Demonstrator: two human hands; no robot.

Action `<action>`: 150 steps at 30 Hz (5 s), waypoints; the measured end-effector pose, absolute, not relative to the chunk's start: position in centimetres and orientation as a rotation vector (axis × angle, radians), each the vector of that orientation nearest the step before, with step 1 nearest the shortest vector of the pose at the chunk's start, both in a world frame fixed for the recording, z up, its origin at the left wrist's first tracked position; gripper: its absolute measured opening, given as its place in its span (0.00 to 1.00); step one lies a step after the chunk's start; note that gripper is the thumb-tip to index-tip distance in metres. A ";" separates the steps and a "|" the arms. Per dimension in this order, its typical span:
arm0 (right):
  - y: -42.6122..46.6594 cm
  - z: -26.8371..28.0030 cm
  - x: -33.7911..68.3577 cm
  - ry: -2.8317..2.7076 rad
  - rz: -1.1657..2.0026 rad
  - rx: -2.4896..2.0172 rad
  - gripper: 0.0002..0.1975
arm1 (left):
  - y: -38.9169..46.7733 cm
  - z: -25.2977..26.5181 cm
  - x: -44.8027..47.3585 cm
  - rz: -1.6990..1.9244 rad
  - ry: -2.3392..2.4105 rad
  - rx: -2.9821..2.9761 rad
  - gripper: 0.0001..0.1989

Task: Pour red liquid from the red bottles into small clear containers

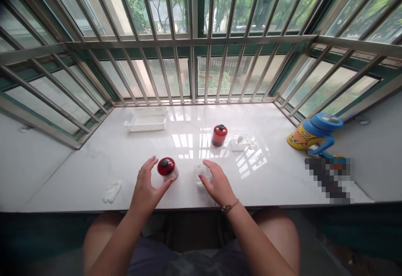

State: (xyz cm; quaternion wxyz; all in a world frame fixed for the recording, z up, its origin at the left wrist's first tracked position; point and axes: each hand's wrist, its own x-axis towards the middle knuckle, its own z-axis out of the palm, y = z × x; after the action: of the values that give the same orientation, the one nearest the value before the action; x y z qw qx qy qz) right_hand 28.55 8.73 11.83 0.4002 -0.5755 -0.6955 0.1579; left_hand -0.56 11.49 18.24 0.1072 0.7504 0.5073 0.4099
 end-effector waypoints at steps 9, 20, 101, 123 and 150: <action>8.6 12.2 27.7 -1.671 0.330 -1.544 0.14 | 13.6 15.8 -0.4 0.864 1.480 2.023 0.36; 7.4 13.1 28.9 -1.717 0.388 -1.523 0.14 | 7.9 17.2 4.2 1.197 0.922 2.541 0.25; 4.5 12.5 27.5 -1.421 0.586 -1.428 0.42 | 10.4 9.9 11.0 0.818 1.200 2.404 0.32; 5.2 12.8 27.9 -1.461 0.622 -1.386 0.42 | 10.4 9.7 11.0 0.836 1.216 2.414 0.31; 5.7 15.9 29.8 -1.302 0.566 -1.377 0.33 | 10.1 10.4 10.9 0.867 1.220 2.449 0.35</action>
State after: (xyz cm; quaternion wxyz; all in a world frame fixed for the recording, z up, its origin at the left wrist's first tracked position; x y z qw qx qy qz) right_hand 29.77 5.67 15.86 0.5498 -0.5816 -0.5499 0.2391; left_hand 10.93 10.10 10.37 0.1353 0.8455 0.4211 0.2992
